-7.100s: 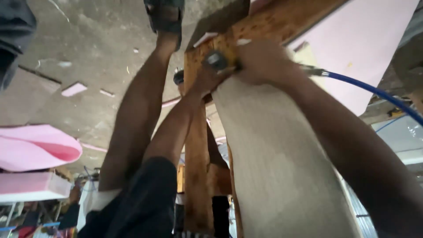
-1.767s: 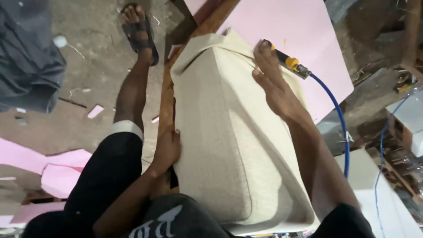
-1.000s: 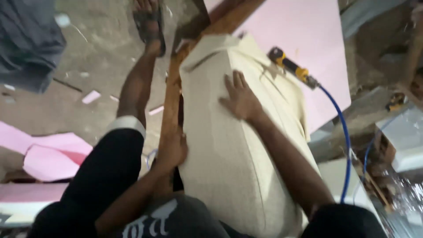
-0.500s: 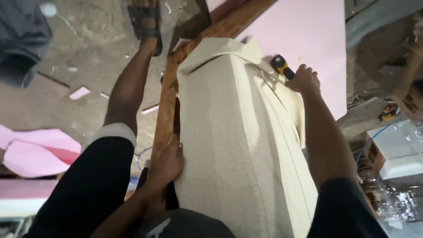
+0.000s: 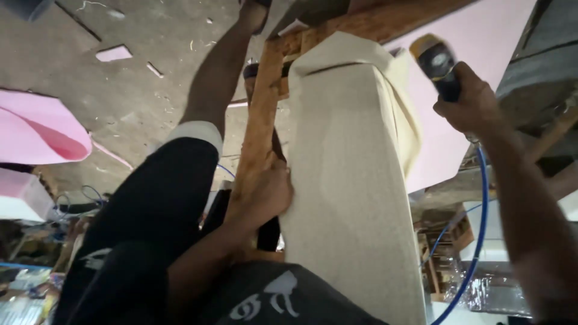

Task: The person wraps a fabric cover over a foam-padded wooden frame, smoothing the material by hand and securing it to the wood using a pneumatic staple gun.

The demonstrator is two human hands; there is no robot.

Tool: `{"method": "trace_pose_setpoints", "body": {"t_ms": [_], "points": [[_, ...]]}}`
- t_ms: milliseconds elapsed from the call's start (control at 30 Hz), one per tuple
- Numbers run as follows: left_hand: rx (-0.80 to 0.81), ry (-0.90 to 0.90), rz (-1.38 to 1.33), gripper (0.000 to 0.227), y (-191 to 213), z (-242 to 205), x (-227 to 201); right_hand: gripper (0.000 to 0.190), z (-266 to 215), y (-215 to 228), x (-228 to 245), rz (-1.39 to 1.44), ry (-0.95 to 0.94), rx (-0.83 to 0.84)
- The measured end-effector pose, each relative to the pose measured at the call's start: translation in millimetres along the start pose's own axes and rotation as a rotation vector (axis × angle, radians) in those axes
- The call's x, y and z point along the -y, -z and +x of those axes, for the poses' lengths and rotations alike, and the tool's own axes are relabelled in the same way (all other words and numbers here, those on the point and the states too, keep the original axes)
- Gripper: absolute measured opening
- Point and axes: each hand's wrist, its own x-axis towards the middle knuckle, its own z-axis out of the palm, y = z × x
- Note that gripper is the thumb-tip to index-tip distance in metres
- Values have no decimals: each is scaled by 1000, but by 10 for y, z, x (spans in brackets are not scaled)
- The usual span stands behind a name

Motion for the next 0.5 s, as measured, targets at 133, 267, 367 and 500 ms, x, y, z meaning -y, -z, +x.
{"method": "trace_pose_setpoints", "body": {"t_ms": [133,267,367,500], "points": [[75,-16,-48,23,0,104,-8,71,221,548,1334,254,-150,475],[147,28,-122,25,48,64,-44,43,345,392,2572,61,-184,956],[151,23,-203,30,129,39,-104,36,481,-21,2779,22,-171,1133],[192,79,-228,34,315,1,-269,34,479,-147,2938,-51,-172,1238]]}}
